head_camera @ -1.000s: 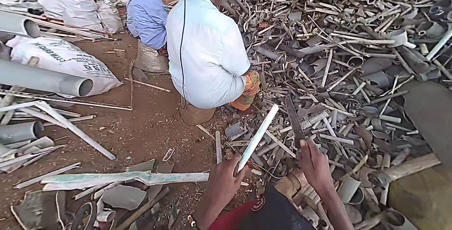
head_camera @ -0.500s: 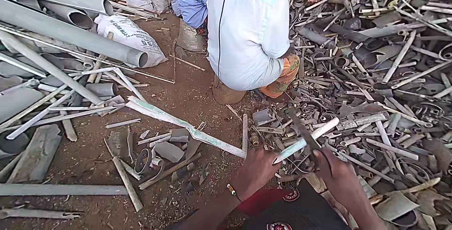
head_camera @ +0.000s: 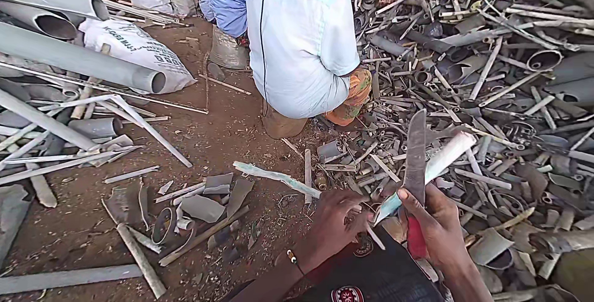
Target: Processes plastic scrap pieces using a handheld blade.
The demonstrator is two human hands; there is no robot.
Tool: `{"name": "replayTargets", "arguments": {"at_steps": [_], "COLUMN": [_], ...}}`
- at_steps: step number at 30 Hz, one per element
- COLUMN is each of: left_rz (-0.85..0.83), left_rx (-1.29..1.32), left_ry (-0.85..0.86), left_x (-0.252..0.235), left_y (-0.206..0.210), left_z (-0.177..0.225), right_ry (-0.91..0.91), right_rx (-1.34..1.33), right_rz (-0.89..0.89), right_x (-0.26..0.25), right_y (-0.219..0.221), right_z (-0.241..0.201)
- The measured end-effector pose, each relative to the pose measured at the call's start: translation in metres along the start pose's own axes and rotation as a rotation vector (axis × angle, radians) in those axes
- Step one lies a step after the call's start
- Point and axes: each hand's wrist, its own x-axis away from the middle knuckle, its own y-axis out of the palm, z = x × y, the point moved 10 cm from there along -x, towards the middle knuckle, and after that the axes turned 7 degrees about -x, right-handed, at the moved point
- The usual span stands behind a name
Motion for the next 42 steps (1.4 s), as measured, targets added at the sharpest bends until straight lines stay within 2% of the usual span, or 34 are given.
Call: {"name": "replayTargets", "arguments": {"at_steps": [3, 5, 6, 9, 10, 12, 14, 17, 18, 20, 22, 24, 27, 29, 31, 32, 33, 35, 38, 40, 42], "left_rz": [0.105, 0.045, -0.058, -0.581, -0.600, -0.435, -0.185, 0.253, 0.399, 0.679, 0.879, 0.996, 1.028, 1.033, 1.021, 0.997, 0.957, 0.813, 0.496, 0.275, 0.085], "left_rx": [0.000, -0.007, 0.001, 0.072, 0.136, 0.393, 0.689, 0.889, 0.943, 1.061, 1.102, 1.003, 0.759, 0.743, 0.714, 0.658, 0.572, 0.331, -0.064, -0.187, -0.170], "left_ry": [-0.092, -0.185, -0.273, -0.591, -0.645, -0.693, -0.675, -0.559, -0.615, -0.840, -0.862, -0.735, -0.533, -0.425, -0.389, -0.397, -0.404, -0.427, -0.425, -0.376, -0.300], "left_x": [-0.002, -0.004, -0.003, 0.016, 0.020, 0.015, -0.001, -0.023, -0.022, -0.014, -0.007, -0.005, -0.006, -0.009, -0.010, -0.010, -0.011, -0.011, -0.016, -0.024, -0.040], "left_y": [-0.007, -0.002, 0.004, 0.040, 0.047, 0.044, 0.027, -0.033, -0.054, -0.089, -0.118, -0.142, -0.165, -0.174, -0.186, -0.193, -0.201, -0.213, -0.205, -0.179, -0.144], "left_z": [-0.016, -0.029, -0.039, -0.072, -0.081, -0.090, -0.097, -0.107, -0.113, -0.123, -0.120, -0.115, -0.113, -0.112, -0.113, -0.115, -0.117, -0.122, -0.127, -0.126, -0.120], "right_ry": [-0.112, -0.165, -0.178, -0.200, -0.201, -0.192, -0.160, -0.097, -0.075, 0.000, 0.079, 0.086, -0.027, -0.074, 0.112, 0.265, 0.334, 0.337, 0.203, -0.050, -0.308], "right_rx": [0.066, 0.088, 0.072, -0.090, -0.179, -0.342, -0.470, -0.443, -0.397, -0.287, -0.157, 0.001, 0.313, 0.635, 0.918, 1.009, 1.032, 1.045, 1.079, 1.014, 0.938], "right_rz": [0.153, 0.233, 0.256, 0.262, 0.243, 0.170, 0.050, -0.123, -0.138, -0.144, -0.182, -0.239, -0.385, -0.496, -0.591, -0.618, -0.601, -0.503, -0.293, -0.144, -0.003], "right_x": [0.000, 0.003, 0.004, 0.008, 0.008, 0.011, 0.013, 0.017, 0.019, 0.020, 0.022, 0.021, 0.024, 0.029, 0.030, 0.029, 0.026, 0.019, 0.010, 0.006, 0.008], "right_y": [-0.022, -0.031, -0.032, -0.032, -0.031, -0.024, -0.013, 0.002, 0.006, 0.016, 0.029, 0.040, 0.051, 0.051, 0.038, 0.027, 0.015, -0.011, -0.039, -0.037, -0.022], "right_z": [-0.017, -0.022, -0.022, -0.023, -0.023, -0.022, -0.017, -0.002, 0.003, 0.014, 0.025, 0.033, 0.040, 0.051, 0.071, 0.079, 0.083, 0.084, 0.065, 0.042, 0.023]}}
